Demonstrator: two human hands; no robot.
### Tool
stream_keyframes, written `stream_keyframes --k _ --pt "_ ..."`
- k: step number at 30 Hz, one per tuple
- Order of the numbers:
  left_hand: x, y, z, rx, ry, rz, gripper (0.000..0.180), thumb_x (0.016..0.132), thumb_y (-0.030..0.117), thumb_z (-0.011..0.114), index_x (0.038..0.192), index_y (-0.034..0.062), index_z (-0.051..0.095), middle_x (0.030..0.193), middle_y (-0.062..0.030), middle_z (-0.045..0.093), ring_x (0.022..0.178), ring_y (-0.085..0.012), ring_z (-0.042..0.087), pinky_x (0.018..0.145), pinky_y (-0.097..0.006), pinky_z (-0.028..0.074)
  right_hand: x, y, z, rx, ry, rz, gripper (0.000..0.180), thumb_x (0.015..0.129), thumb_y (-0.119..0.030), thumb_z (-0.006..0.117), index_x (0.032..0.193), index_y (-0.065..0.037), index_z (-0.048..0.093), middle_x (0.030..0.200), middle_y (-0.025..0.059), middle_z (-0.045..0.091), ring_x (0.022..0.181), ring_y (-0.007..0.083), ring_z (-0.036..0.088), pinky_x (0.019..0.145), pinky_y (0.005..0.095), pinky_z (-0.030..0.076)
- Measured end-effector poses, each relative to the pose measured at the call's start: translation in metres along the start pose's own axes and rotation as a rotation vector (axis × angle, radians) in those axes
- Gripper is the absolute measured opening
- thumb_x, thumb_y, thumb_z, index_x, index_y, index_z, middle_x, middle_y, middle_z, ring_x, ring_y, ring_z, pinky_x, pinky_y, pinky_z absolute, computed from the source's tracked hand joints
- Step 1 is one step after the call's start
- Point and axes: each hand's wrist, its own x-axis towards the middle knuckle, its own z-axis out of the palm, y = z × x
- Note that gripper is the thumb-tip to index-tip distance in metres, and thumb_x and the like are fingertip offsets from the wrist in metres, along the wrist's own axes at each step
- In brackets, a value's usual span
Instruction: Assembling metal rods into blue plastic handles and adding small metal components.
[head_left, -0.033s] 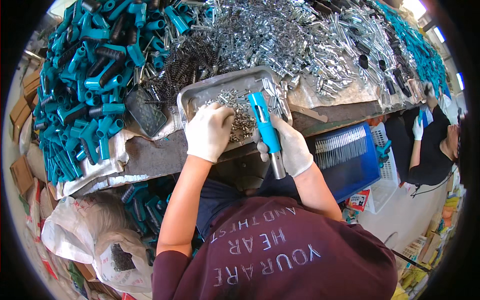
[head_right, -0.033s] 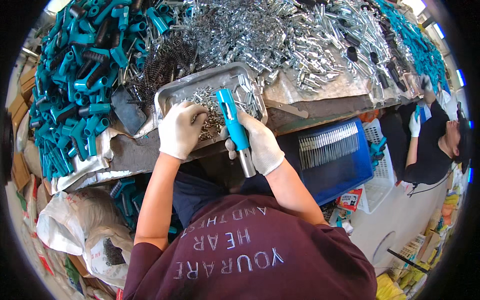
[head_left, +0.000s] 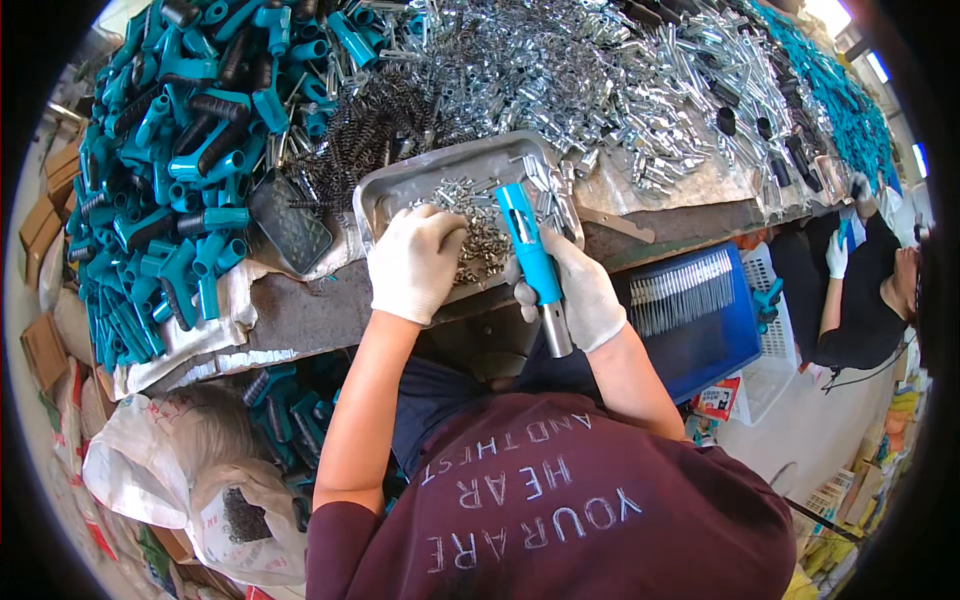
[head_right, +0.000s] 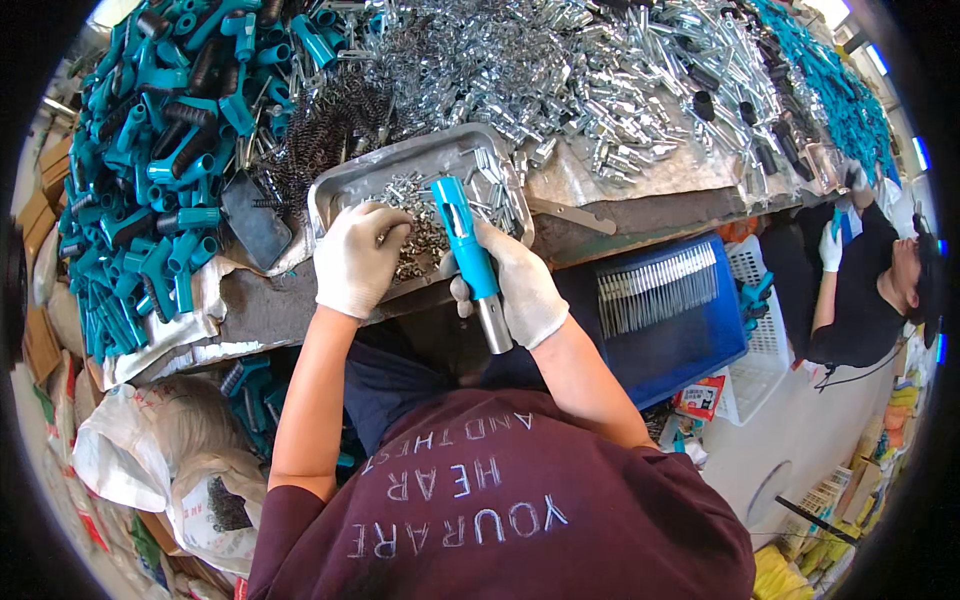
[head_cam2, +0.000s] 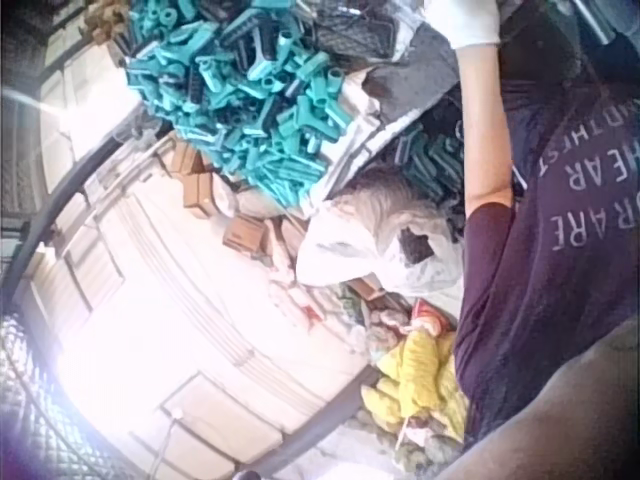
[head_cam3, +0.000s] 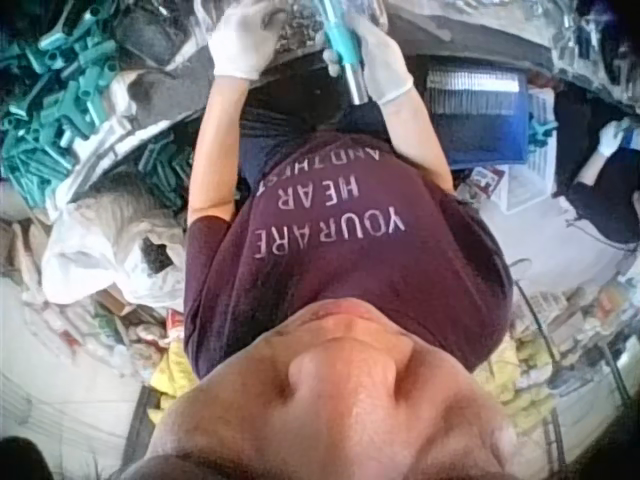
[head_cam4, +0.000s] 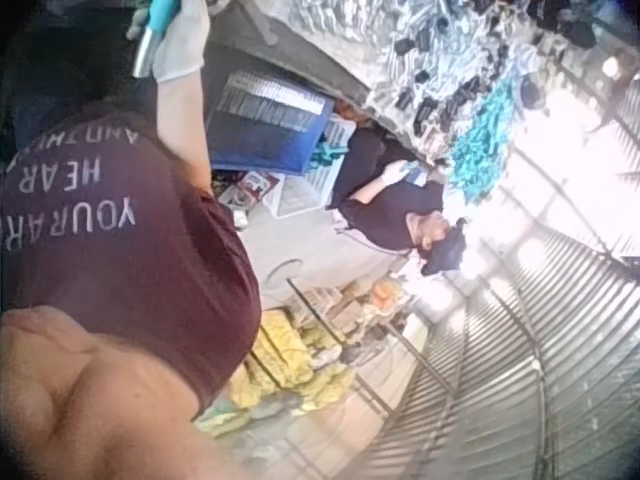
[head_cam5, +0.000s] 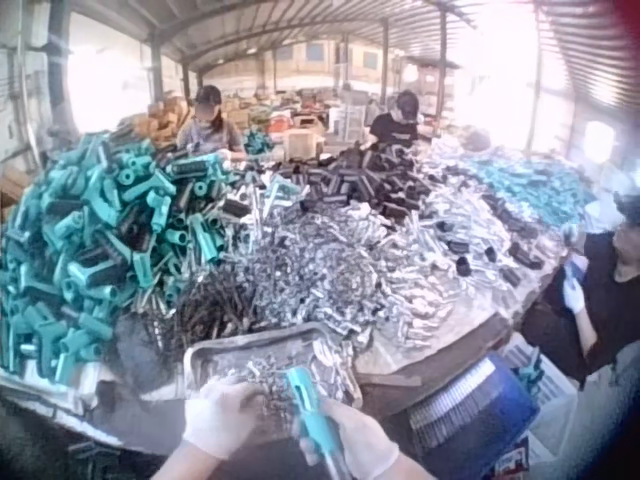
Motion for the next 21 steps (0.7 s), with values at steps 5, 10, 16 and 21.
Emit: stream_keyframes --k 5,10,16,21 --pt "-0.002 0.013 -0.005 -0.459 -0.016 -0.191 0.012 0.083 0.013 0.069 0.092 0.0098 0.076 0.092 -0.0069 0.071 0.083 -0.0224 0.068 0.077 -0.032 0.052 0.003 -0.002 -0.001 0.1 -0.1 0.019 0.037 0.105 -0.039 0.039 0.114 -0.008 0.057 0.084 0.0086 0.064 0.063 0.0153 0.062 0.05 0.0293 0.053" --pt "-0.007 0.04 -0.005 -1.043 -0.121 -0.383 0.011 0.085 0.008 0.071 0.093 0.0003 0.073 0.088 -0.0034 0.069 0.081 -0.0101 0.063 0.071 -0.027 0.052 0.014 0.006 -0.009 0.36 -0.295 0.103 0.04 0.105 -0.041 0.036 0.113 -0.008 0.058 0.086 0.0086 0.065 0.063 0.0149 0.062 0.049 0.0269 0.052" --pt "-0.009 0.041 -0.001 -1.533 -0.291 -0.618 0.014 0.088 0.013 0.071 0.096 0.0061 0.062 0.081 0.0009 0.062 0.073 -0.0093 0.061 0.065 -0.024 0.051 0.01 0.013 -0.005 0.596 -0.52 0.171 0.051 0.103 -0.051 0.034 0.106 -0.007 0.06 0.081 0.0065 0.061 0.051 0.013 0.048 0.038 0.0248 0.039" --pt "-0.001 0.051 -0.013 -1.409 -0.366 -0.561 0.015 0.091 0.017 0.066 0.098 0.0059 0.059 0.084 -0.0024 0.062 0.076 -0.0127 0.063 0.067 -0.028 0.051 0.009 0.013 0.001 0.572 -0.623 0.1 0.056 0.102 -0.056 0.03 0.108 -0.007 0.058 0.075 0.0081 0.059 0.044 0.0137 0.042 0.037 0.0245 0.034"
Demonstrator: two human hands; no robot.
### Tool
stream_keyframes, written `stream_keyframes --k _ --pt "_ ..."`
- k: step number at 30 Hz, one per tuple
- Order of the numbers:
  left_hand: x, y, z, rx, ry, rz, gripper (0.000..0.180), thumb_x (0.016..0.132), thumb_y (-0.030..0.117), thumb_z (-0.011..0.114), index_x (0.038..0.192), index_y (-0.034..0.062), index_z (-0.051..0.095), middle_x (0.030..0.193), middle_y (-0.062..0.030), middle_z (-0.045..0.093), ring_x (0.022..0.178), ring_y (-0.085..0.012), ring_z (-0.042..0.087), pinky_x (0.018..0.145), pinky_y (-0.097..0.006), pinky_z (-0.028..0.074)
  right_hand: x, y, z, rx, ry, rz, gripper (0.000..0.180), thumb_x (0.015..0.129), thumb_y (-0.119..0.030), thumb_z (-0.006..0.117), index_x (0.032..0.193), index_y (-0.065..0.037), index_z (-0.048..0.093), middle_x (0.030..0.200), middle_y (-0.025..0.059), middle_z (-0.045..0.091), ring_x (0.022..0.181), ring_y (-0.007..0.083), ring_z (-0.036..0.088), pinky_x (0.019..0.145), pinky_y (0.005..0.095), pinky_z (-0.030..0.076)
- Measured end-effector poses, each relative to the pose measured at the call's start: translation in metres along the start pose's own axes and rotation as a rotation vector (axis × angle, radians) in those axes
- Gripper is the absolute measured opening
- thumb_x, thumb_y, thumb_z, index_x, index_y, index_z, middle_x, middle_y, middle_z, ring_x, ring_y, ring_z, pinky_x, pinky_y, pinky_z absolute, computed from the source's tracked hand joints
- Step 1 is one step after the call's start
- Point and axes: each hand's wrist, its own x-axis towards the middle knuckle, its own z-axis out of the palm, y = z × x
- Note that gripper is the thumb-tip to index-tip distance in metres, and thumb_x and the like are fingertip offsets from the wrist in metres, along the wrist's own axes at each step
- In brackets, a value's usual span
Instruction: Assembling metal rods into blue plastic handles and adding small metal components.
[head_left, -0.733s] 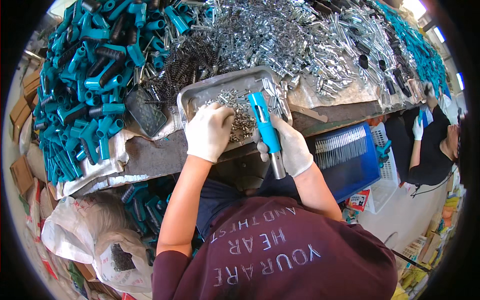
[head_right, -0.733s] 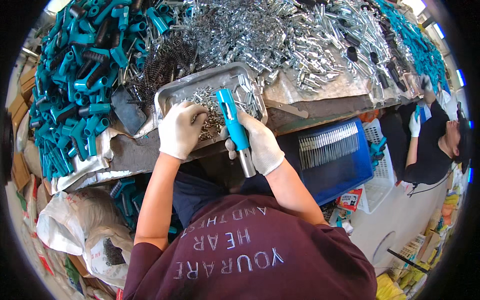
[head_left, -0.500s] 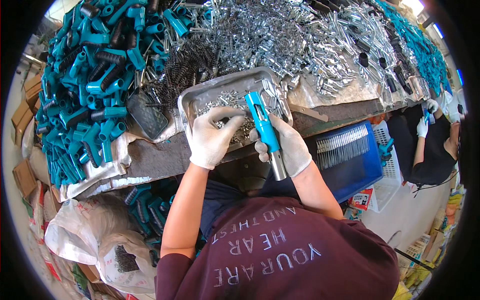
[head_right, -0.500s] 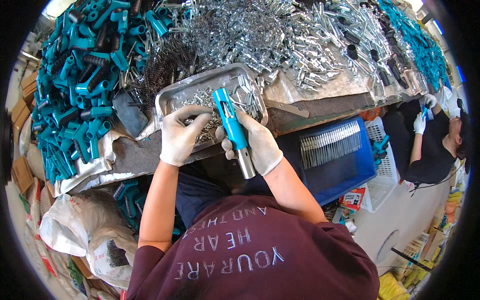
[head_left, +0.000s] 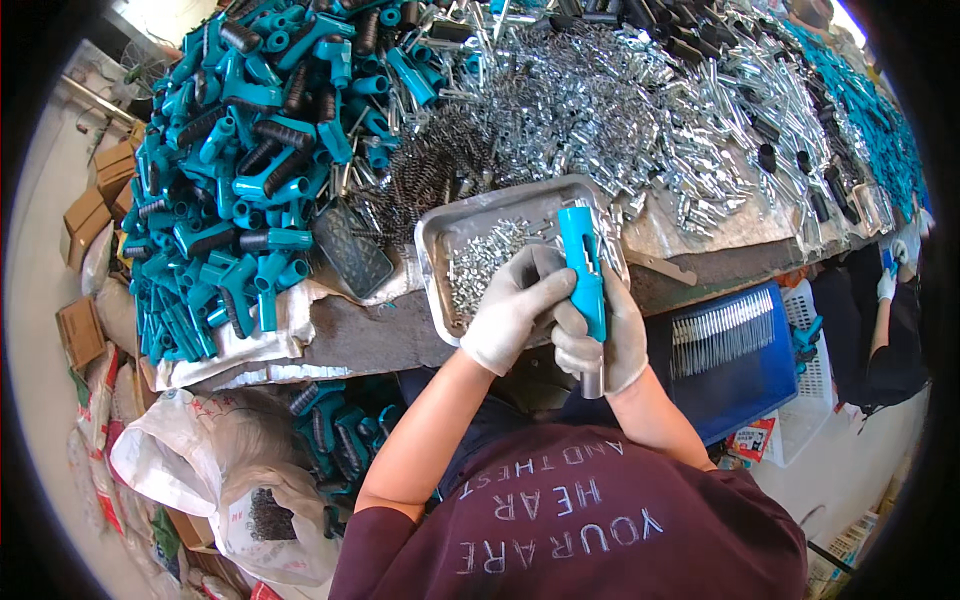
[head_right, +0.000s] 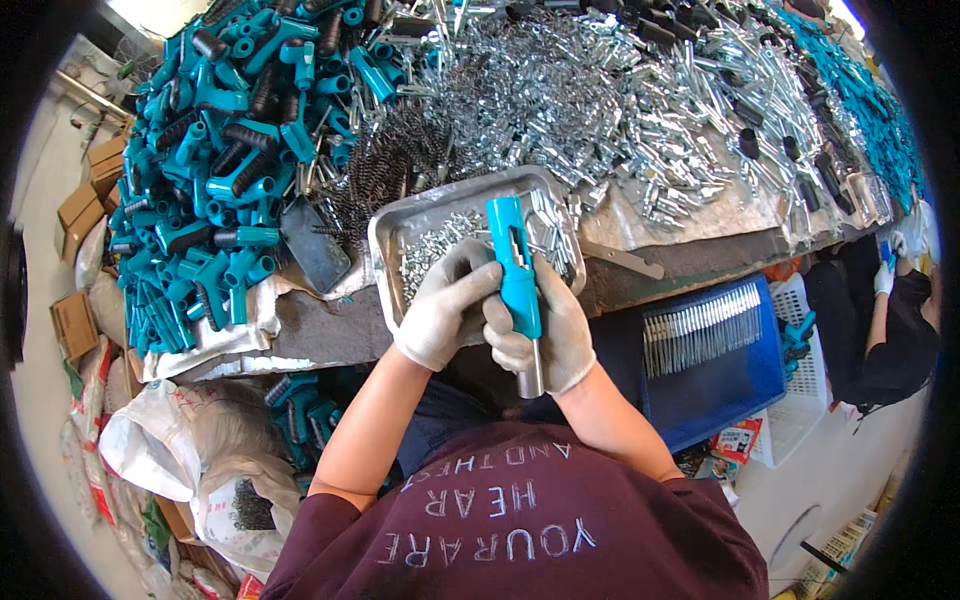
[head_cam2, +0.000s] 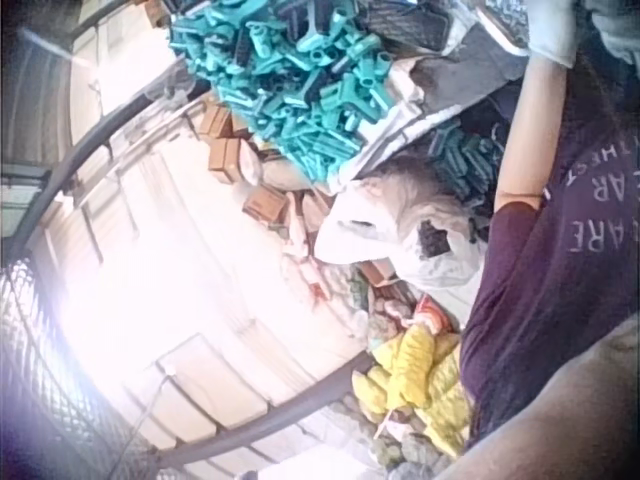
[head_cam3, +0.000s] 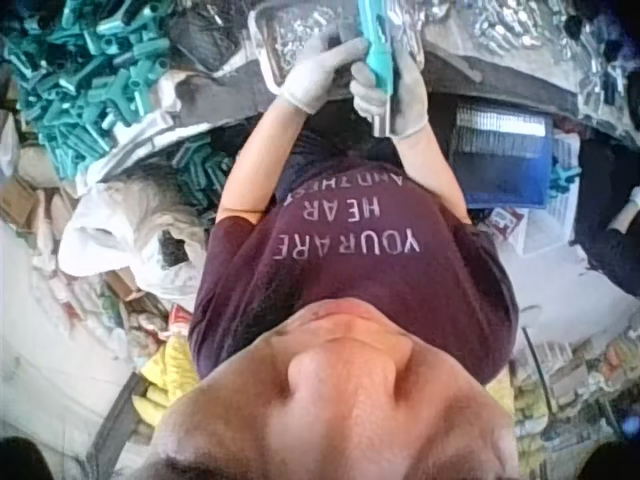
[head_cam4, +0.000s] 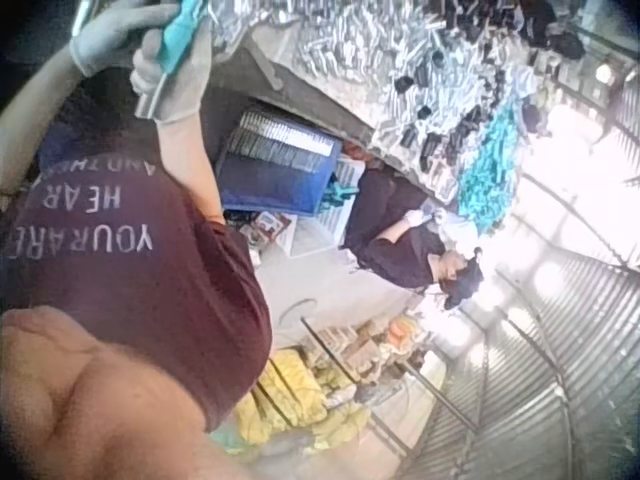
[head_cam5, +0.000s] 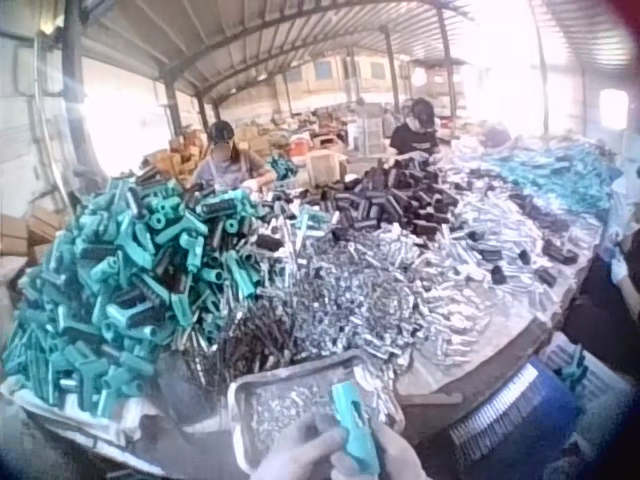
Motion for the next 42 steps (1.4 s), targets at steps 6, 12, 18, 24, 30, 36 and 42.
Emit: stream_keyframes --k 6,12,18,24,30,36,42 --pt "-0.016 -0.004 0.013 0.751 -0.198 0.062 0.05 0.098 0.047 0.042 0.083 0.0031 0.059 0.067 -0.0158 0.061 0.066 -0.0293 0.064 0.065 -0.042 0.049 0.006 -0.014 0.021 -0.809 0.418 -0.495 0.04 0.1 -0.037 0.048 0.119 -0.003 0.056 0.099 0.0059 0.063 0.084 0.0132 0.058 0.076 0.0275 0.048" --pt "-0.004 -0.018 0.016 0.149 -0.297 -0.228 0.056 0.101 0.052 0.039 0.076 0.0045 0.053 0.06 -0.0017 0.05 0.053 -0.0149 0.045 0.049 -0.032 0.037 0.02 -0.025 0.026 -0.303 0.447 -0.447 0.037 0.099 -0.04 0.054 0.114 -0.006 0.055 0.093 0.0071 0.062 0.078 0.0187 0.061 0.075 0.0337 0.052" --pt "0.071 0.064 -0.02 1.296 -0.084 0.163 0.057 0.097 0.054 0.044 0.105 0.0014 0.064 0.09 -0.0154 0.066 0.072 -0.0246 0.065 0.072 -0.037 0.052 0.025 -0.041 -0.005 -0.305 0.496 -0.501 0.035 0.1 -0.04 0.05 0.113 -0.007 0.052 0.092 0.007 0.061 0.072 0.0161 0.061 0.063 0.0311 0.053" --pt "0.241 0.153 -0.09 0.875 0.51 0.433 0.057 0.095 0.03 0.056 0.141 0.0 0.039 0.087 -0.0093 0.068 0.06 -0.0121 0.059 0.05 -0.028 0.048 0.029 -0.029 -0.011 -0.749 0.453 -0.364 0.029 0.099 -0.03 0.053 0.11 -0.004 0.049 0.089 0.0075 0.062 0.064 0.0129 0.061 0.055 0.0257 0.048" --pt "0.318 0.17 -0.12 0.942 0.619 0.478 0.043 0.092 0.026 0.062 0.127 0.001 0.057 0.103 -0.014 0.07 0.079 -0.0207 0.066 0.07 -0.035 0.053 0.028 -0.033 -0.026 -0.953 0.518 -0.319 0.029 0.098 -0.027 0.054 0.114 -0.002 0.053 0.085 0.0017 0.056 0.071 0.0091 0.057 0.061 0.0246 0.047" --pt "0.24 0.166 -0.112 0.833 0.426 0.571 0.034 0.099 0.026 0.054 0.118 0.0006 0.064 0.102 -0.0069 0.068 0.09 -0.0119 0.062 0.081 -0.029 0.051 0.024 -0.033 -0.013 -0.735 0.406 -0.25 0.034 0.097 -0.032 0.056 0.113 -0.003 0.053 0.089 0.005 0.061 0.07 0.0104 0.058 0.061 0.025 0.048" --pt "0.074 0.122 -0.059 0.739 0.106 0.396 0.029 0.102 0.014 0.046 0.124 0.0006 0.058 0.106 -0.0025 0.066 0.089 -0.0089 0.061 0.082 -0.026 0.05 0.025 -0.036 -0.015 -0.794 0.438 -0.264 0.031 0.097 -0.032 0.055 0.11 -0.004 0.053 0.088 0.006 0.062 0.066 0.0115 0.06 0.054 0.025 0.051"
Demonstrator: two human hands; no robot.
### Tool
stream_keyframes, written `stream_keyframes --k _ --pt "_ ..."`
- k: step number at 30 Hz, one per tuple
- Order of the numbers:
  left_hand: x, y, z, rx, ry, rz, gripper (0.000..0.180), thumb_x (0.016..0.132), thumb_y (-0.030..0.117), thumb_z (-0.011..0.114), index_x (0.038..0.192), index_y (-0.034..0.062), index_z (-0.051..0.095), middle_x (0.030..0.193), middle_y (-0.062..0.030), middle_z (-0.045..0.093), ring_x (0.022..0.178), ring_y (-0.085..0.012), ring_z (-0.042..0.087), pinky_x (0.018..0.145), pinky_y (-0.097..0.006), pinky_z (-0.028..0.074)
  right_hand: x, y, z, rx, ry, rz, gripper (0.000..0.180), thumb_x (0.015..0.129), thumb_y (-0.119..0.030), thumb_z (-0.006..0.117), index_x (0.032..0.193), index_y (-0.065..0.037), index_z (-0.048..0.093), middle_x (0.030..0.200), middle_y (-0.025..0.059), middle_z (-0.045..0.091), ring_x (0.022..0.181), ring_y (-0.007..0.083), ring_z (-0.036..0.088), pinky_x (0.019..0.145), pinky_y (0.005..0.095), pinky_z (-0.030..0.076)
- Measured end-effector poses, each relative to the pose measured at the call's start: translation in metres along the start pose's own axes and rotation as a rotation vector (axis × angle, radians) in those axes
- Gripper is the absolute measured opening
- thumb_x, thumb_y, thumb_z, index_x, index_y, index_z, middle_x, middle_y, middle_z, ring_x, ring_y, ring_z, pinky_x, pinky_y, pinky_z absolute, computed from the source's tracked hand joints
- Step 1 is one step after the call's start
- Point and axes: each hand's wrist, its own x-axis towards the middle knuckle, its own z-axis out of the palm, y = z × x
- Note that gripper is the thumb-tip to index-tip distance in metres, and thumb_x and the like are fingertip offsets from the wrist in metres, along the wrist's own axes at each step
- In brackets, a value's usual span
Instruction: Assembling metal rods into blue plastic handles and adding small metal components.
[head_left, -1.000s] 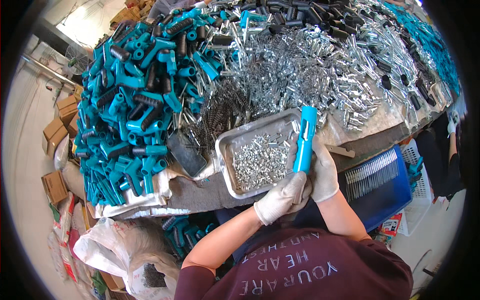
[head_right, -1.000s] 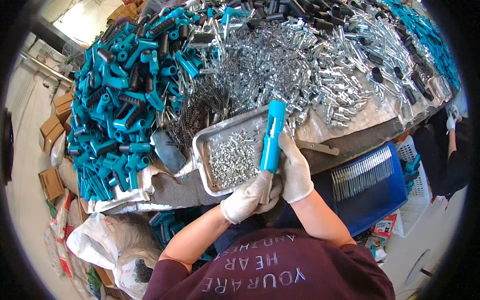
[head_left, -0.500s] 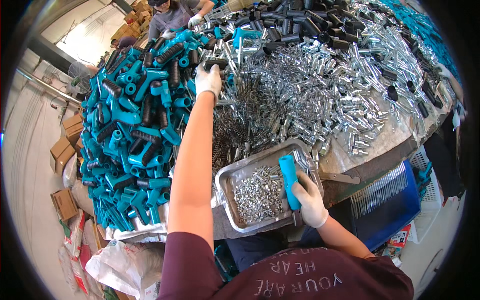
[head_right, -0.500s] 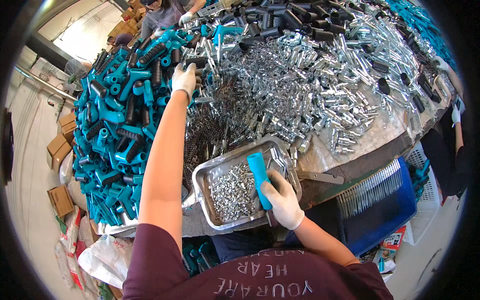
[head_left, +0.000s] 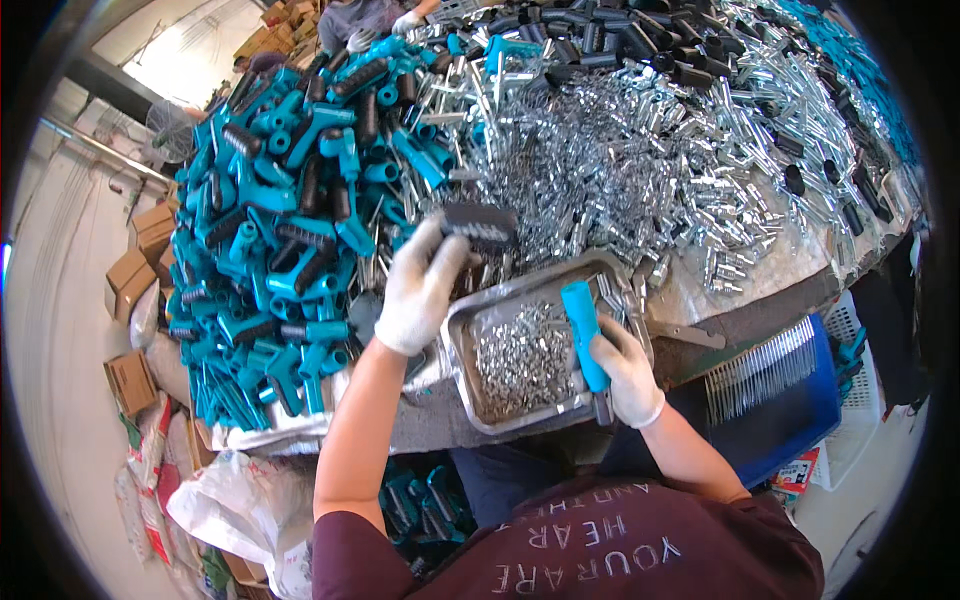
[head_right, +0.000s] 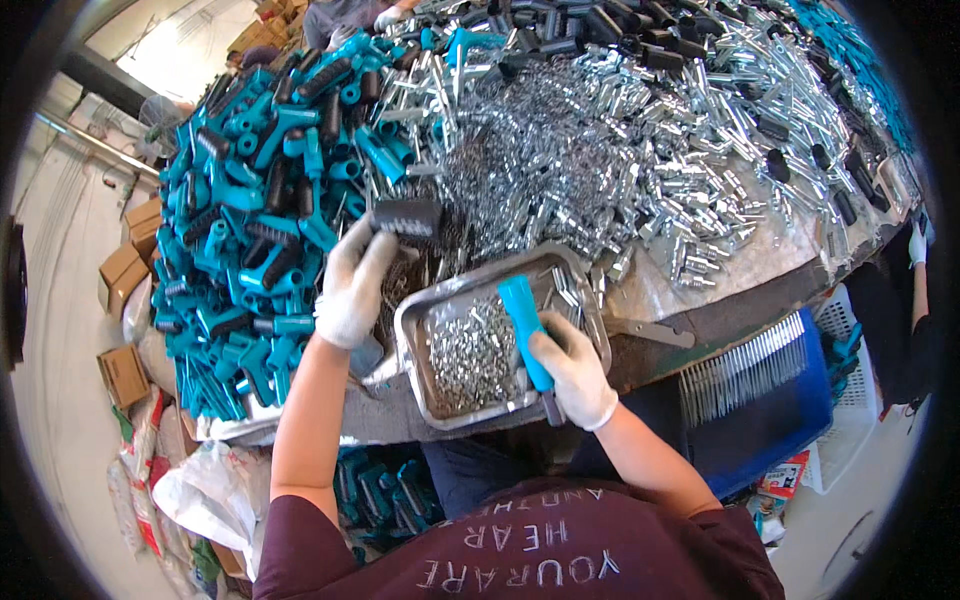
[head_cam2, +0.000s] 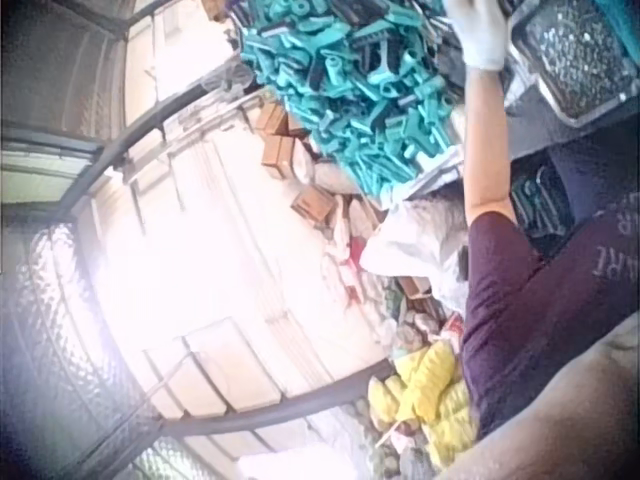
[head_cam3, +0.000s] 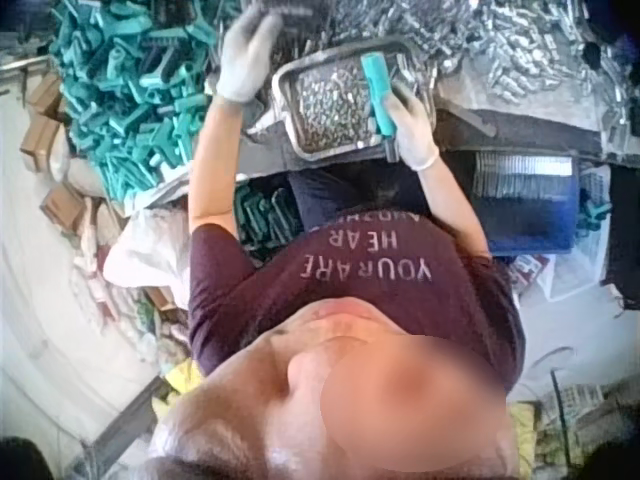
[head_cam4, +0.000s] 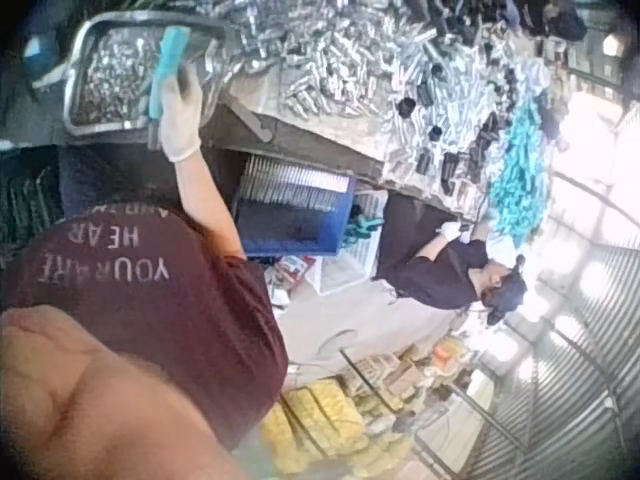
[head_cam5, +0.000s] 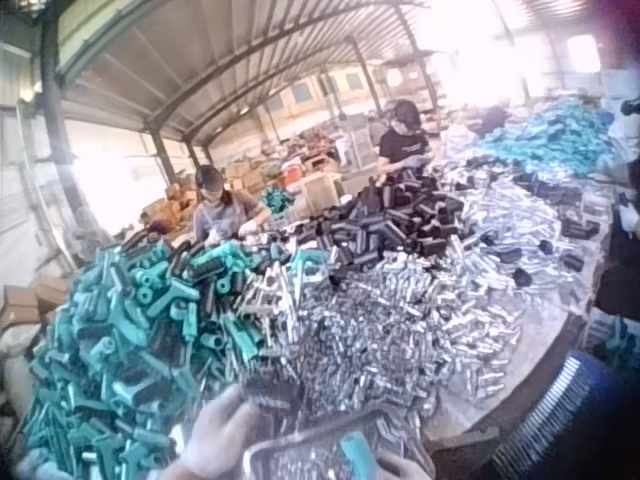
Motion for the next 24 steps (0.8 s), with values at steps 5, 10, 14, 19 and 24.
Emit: stream_keyframes --k 5,10,14,19,24 --pt "-0.073 -0.006 -0.001 0.037 -0.045 0.011 0.02 0.095 0.009 0.054 0.105 -0.0069 0.061 0.119 -0.0118 0.061 0.1 -0.0148 0.058 0.086 -0.028 0.046 -0.011 -0.01 0.011 0.054 -0.199 0.063 0.028 0.099 -0.029 0.053 0.106 -0.002 0.054 0.083 0.0058 0.062 0.06 0.0104 0.057 0.048 0.0239 0.046" --pt "-0.118 -0.001 0.006 0.019 -0.032 -0.07 0.032 0.093 0.009 0.053 0.123 -0.0023 0.054 0.11 -0.0105 0.06 0.104 -0.0151 0.055 0.091 -0.03 0.044 -0.038 -0.019 0.028 -0.288 -0.356 0.299 0.028 0.098 -0.027 0.052 0.104 -0.001 0.056 0.081 0.0054 0.06 0.058 0.0091 0.053 0.047 0.0229 0.043" --pt "-0.134 0.008 0.022 0.132 -0.084 0.072 0.038 0.089 0.008 0.053 0.127 0.0021 0.052 0.109 -0.0122 0.057 0.104 -0.0225 0.056 0.092 -0.03 0.043 -0.047 -0.009 0.038 -0.151 -0.349 0.456 0.033 0.097 -0.031 0.052 0.109 0.0 0.055 0.08 0.0053 0.058 0.055 0.0096 0.051 0.044 0.023 0.039" --pt "-0.141 0.015 0.059 0.552 0.063 0.056 0.027 0.091 0.014 0.054 0.116 0.0025 0.056 0.096 -0.0187 0.063 0.085 -0.0387 0.065 0.078 -0.044 0.052 -0.045 -0.008 0.052 -0.323 -0.244 0.26 0.051 0.101 -0.039 0.049 0.138 -0.004 0.046 0.09 0.0078 0.06 0.065 0.0152 0.058 0.052 0.027 0.047" --pt "-0.085 -0.001 0.03 0.865 0.204 0.022 0.036 0.093 0.038 0.055 0.111 0.0083 0.061 0.088 -0.0196 0.069 0.082 -0.0406 0.067 0.074 -0.048 0.053 -0.004 0.0 0.048 -0.972 0.038 -0.281 0.059 0.093 -0.039 0.057 0.139 -0.003 0.049 0.113 0.024 0.066 0.107 0.0373 0.065 0.094 0.0388 0.048"
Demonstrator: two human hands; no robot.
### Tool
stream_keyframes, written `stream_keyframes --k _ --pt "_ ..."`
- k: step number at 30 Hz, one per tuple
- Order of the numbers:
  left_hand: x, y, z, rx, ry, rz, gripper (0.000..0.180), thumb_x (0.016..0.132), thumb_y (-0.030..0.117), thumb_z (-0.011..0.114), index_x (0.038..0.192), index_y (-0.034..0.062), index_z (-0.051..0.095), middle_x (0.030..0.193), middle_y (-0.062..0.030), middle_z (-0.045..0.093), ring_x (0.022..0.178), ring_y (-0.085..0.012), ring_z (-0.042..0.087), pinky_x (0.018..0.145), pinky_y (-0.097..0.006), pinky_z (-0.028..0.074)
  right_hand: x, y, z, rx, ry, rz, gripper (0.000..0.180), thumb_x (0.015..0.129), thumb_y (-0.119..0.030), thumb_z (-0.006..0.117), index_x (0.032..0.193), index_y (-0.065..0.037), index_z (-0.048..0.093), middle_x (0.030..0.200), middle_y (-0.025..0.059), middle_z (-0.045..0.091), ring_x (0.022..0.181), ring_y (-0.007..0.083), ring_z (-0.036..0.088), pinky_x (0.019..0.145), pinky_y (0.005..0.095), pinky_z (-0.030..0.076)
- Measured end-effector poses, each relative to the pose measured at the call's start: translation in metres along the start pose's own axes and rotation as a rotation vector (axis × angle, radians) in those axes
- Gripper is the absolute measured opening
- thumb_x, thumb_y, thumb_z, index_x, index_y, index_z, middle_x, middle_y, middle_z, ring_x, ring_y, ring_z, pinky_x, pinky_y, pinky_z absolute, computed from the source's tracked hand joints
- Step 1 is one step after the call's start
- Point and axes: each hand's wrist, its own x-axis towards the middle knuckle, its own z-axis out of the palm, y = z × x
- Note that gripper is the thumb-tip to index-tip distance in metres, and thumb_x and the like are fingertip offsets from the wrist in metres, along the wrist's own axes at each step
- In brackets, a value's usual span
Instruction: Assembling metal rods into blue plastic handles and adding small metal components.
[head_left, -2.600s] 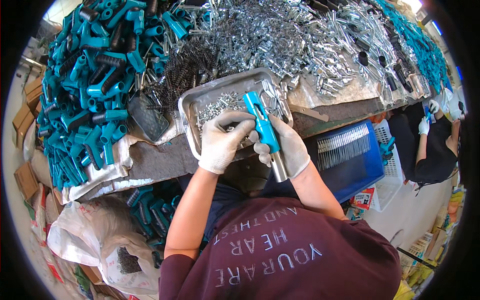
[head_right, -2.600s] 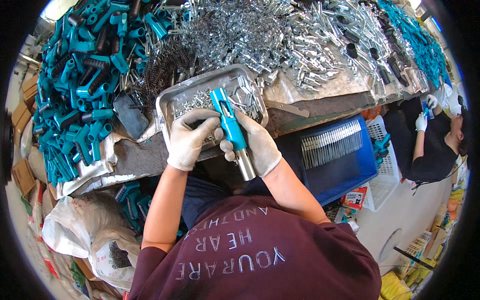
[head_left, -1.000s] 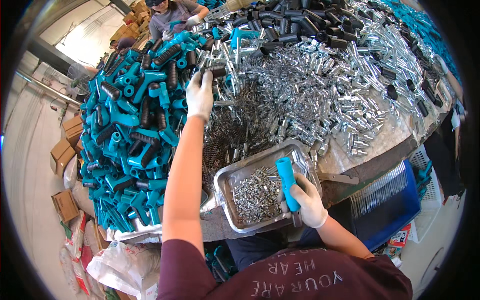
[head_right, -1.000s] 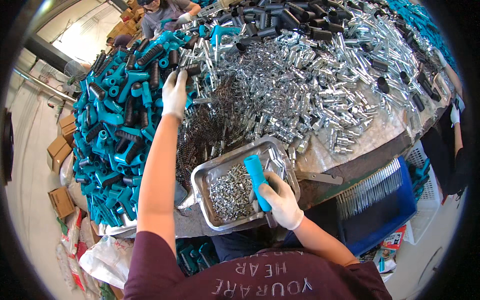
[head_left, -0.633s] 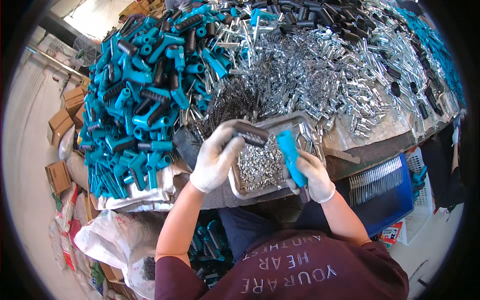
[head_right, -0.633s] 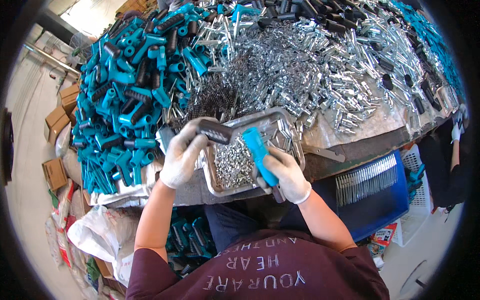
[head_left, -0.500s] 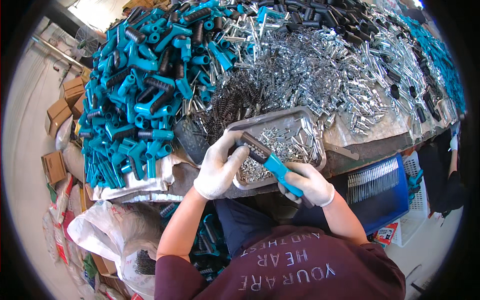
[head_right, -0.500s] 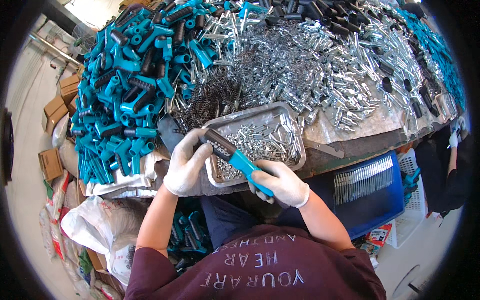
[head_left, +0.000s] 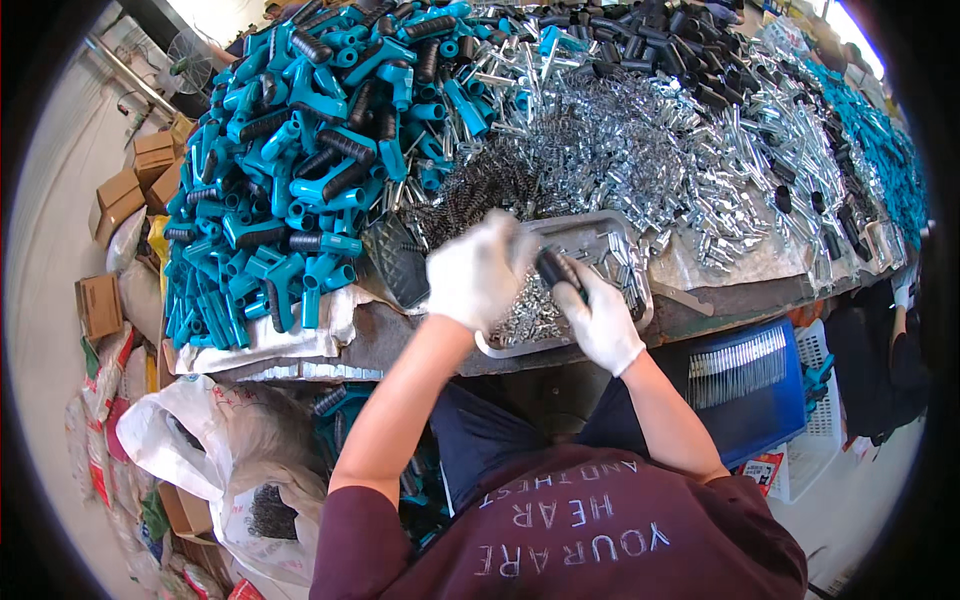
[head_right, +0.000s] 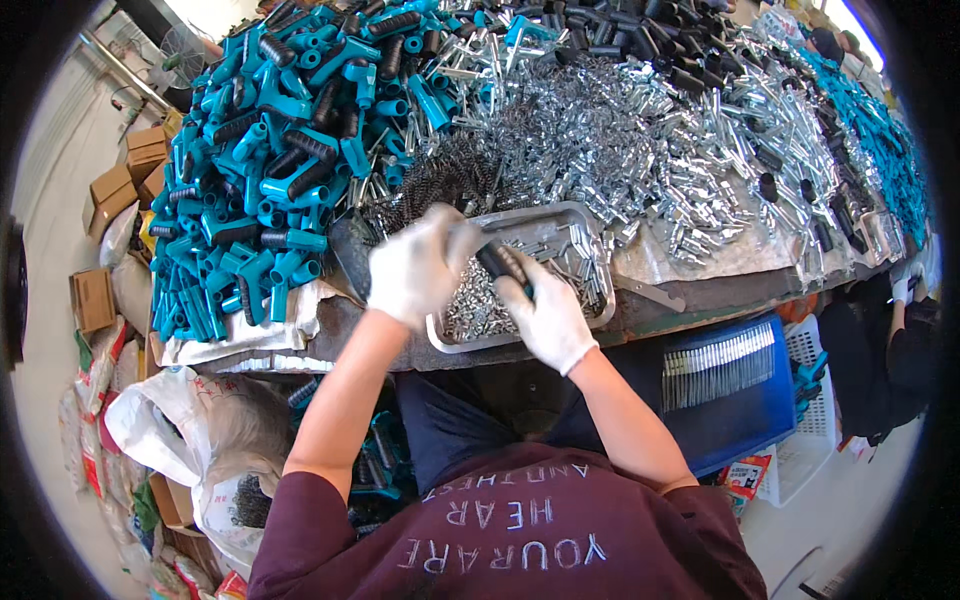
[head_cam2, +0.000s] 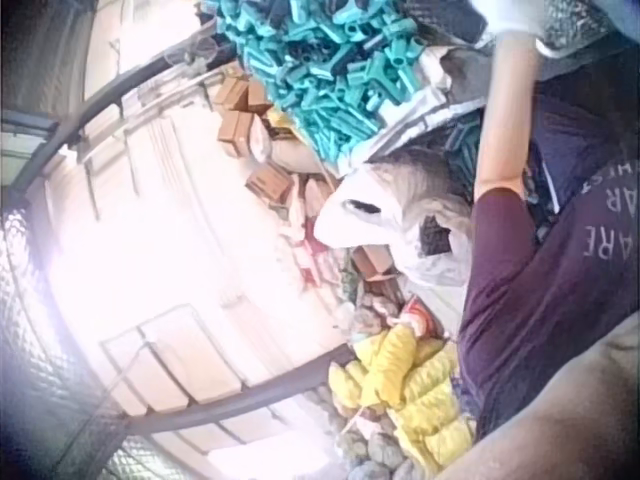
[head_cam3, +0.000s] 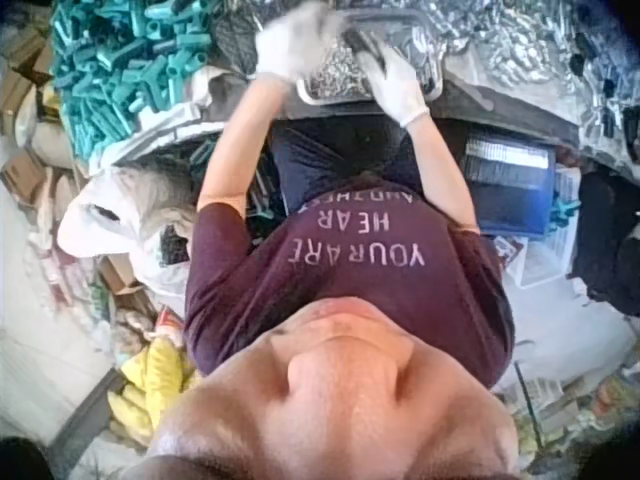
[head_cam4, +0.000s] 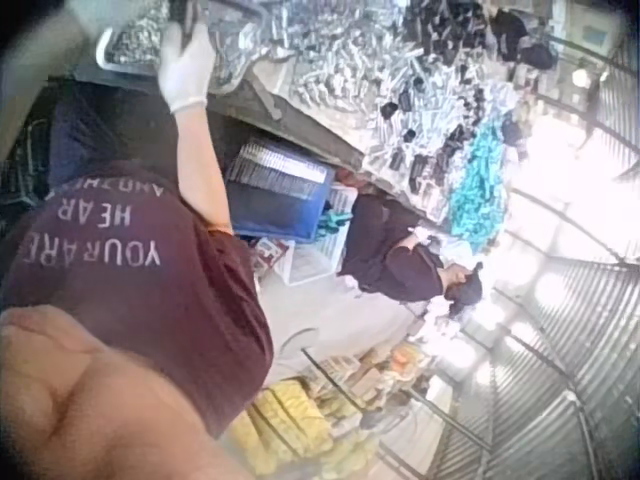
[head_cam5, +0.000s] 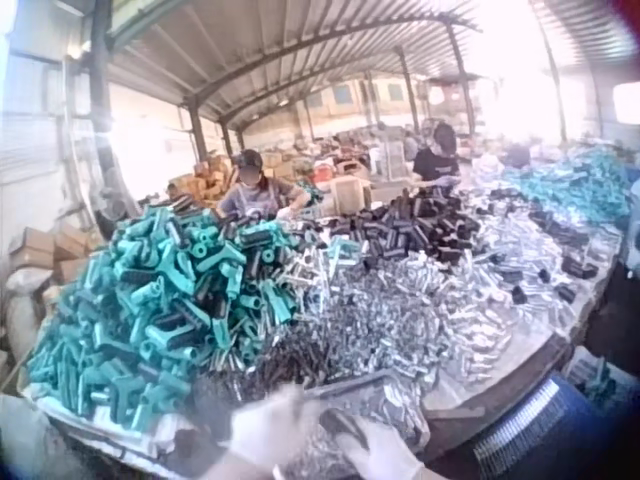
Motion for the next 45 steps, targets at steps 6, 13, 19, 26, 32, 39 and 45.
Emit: stream_keyframes --k 6,13,19,26,32,39,45 --pt "0.047 -0.077 0.018 0.308 0.174 -0.292 0.021 0.089 0.029 0.057 0.096 0.0103 0.062 0.084 -0.0204 0.07 0.077 -0.0385 0.069 0.073 -0.048 0.055 0.009 0.016 0.003 0.37 -0.021 0.218 0.033 0.098 -0.035 0.052 0.109 -0.005 0.057 0.069 -0.0013 0.05 0.05 0.0061 0.045 0.044 0.0239 0.037" --pt "0.079 -0.078 -0.029 -0.003 0.381 -0.211 0.022 0.086 0.023 0.065 0.105 0.0127 0.072 0.096 -0.0106 0.073 0.089 -0.03 0.07 0.078 -0.037 0.054 0.009 0.011 -0.002 0.438 -0.037 0.236 0.032 0.099 -0.034 0.052 0.109 -0.005 0.059 0.068 -0.0022 0.051 0.049 0.006 0.045 0.043 0.0239 0.038" --pt "0.057 -0.019 -0.048 -0.274 -0.456 0.311 0.022 0.083 0.015 0.064 0.099 0.0018 0.071 0.089 -0.0158 0.071 0.084 -0.0259 0.07 0.079 -0.035 0.052 0.004 0.011 -0.011 0.429 -0.171 0.245 0.037 0.098 -0.028 0.054 0.125 -0.003 0.057 0.068 -0.002 0.052 0.05 0.0061 0.047 0.043 0.0242 0.037" --pt "0.058 -0.01 -0.023 -0.215 -0.607 0.178 0.035 0.086 0.034 0.061 0.091 0.0007 0.072 0.074 -0.0159 0.069 0.07 -0.028 0.069 0.07 -0.037 0.053 0.001 0.01 -0.013 0.448 -0.237 0.238 0.038 0.095 -0.023 0.054 0.127 -0.001 0.055 0.074 0.0009 0.056 0.057 0.0069 0.049 0.05 0.0242 0.041" --pt "0.064 -0.006 -0.009 0.04 -0.483 0.223 0.038 0.093 0.042 0.051 0.085 0.009 0.07 0.081 -0.0108 0.07 0.08 -0.0307 0.069 0.073 -0.042 0.054 0.005 0.017 -0.009 0.393 -0.142 0.206 0.037 0.095 -0.021 0.055 0.125 0.001 0.057 0.075 0.0014 0.057 0.058 0.0074 0.05 0.052 0.0253 0.042" --pt "0.139 -0.164 -0.056 0.939 0.235 0.029 0.009 0.082 0.009 0.06 0.09 0.0102 0.064 0.098 -0.0099 0.06 0.093 -0.0277 0.063 0.074 -0.038 0.056 0.006 0.01 -0.01 0.517 -0.173 0.272 0.04 0.098 -0.024 0.055 0.129 0.001 0.054 0.069 0.0005 0.055 0.049 0.0068 0.048 0.045 0.0237 0.039" --pt "0.132 -0.189 -0.083 0.819 0.257 0.406 0.022 0.077 0.011 0.067 0.099 0.0082 0.063 0.097 -0.0091 0.058 0.093 -0.0285 0.061 0.074 -0.038 0.055 0.005 0.013 -0.011 0.524 -0.176 0.278 0.039 0.097 -0.023 0.055 0.128 0.001 0.054 0.069 -0.0001 0.055 0.049 0.0068 0.049 0.044 0.0242 0.039"
